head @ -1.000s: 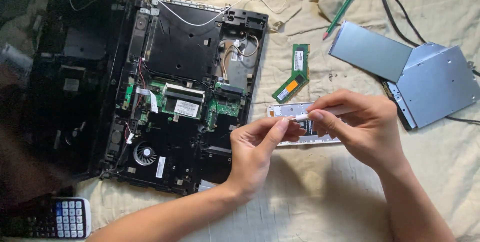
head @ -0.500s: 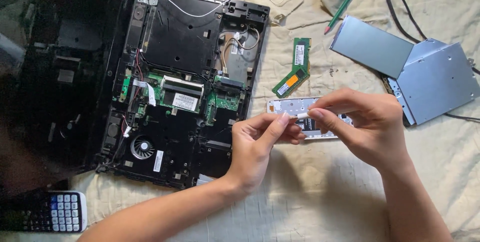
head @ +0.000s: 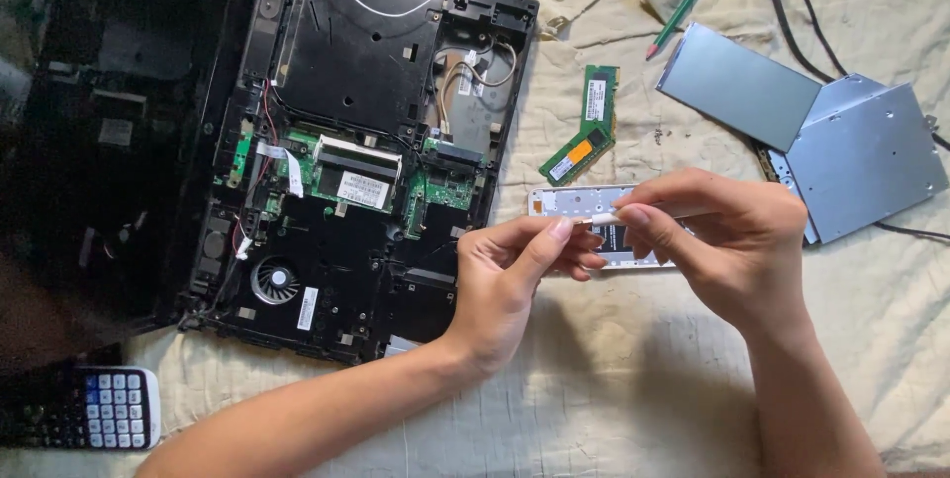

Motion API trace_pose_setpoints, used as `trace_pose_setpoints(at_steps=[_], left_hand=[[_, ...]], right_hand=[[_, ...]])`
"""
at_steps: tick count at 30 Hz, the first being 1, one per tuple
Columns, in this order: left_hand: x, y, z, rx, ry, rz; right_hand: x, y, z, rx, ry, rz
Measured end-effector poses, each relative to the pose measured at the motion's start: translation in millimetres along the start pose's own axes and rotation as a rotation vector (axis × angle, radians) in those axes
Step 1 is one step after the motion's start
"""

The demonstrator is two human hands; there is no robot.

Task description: The person is using a precision screwdriver to remove or install screws on the internal frame of a smartphone, with a disassembled laptop and other components nearby.

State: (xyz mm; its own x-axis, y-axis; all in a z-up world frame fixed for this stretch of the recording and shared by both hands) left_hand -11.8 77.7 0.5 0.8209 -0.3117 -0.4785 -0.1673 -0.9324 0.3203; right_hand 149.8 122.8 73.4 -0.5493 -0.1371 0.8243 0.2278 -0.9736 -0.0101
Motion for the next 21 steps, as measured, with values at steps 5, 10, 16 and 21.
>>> trace_pose_setpoints(at_steps=[5,10,16,21], left_hand=[[-3.2,0.2,-0.3,0.000,-0.026,-0.044],[-6.8,2.6,-0.9,-0.001,-0.045,-0.103],[-5.6,9.5,-7.0,0.095,-0.079,-0.150],[-12.2,14.7,-21.6,0.146,-0.309,-0.197]], right_hand=[[8.0,3.5,-3.6,-0.043,0.028,-0.001],[8.9,7.6,-8.2,-0.072,-0.028,-0.058],[6.7,3.3,3.9,-0.039,0.015,0.015],[11.5,1.5,14.7,0.038,0.077,0.158]])
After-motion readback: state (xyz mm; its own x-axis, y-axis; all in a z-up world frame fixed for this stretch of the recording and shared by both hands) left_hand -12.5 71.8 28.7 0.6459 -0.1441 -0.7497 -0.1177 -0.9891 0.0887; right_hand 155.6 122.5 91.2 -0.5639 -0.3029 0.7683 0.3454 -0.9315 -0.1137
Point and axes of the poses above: each hand's wrist, its own y-axis away from the middle knuckle, its own z-axis out of the back of the hand, x = y × z, the point moved 6 cm from there along -y, towards the middle knuckle, and after that the axes turned 14 degrees about y, right-handed, at the moved point
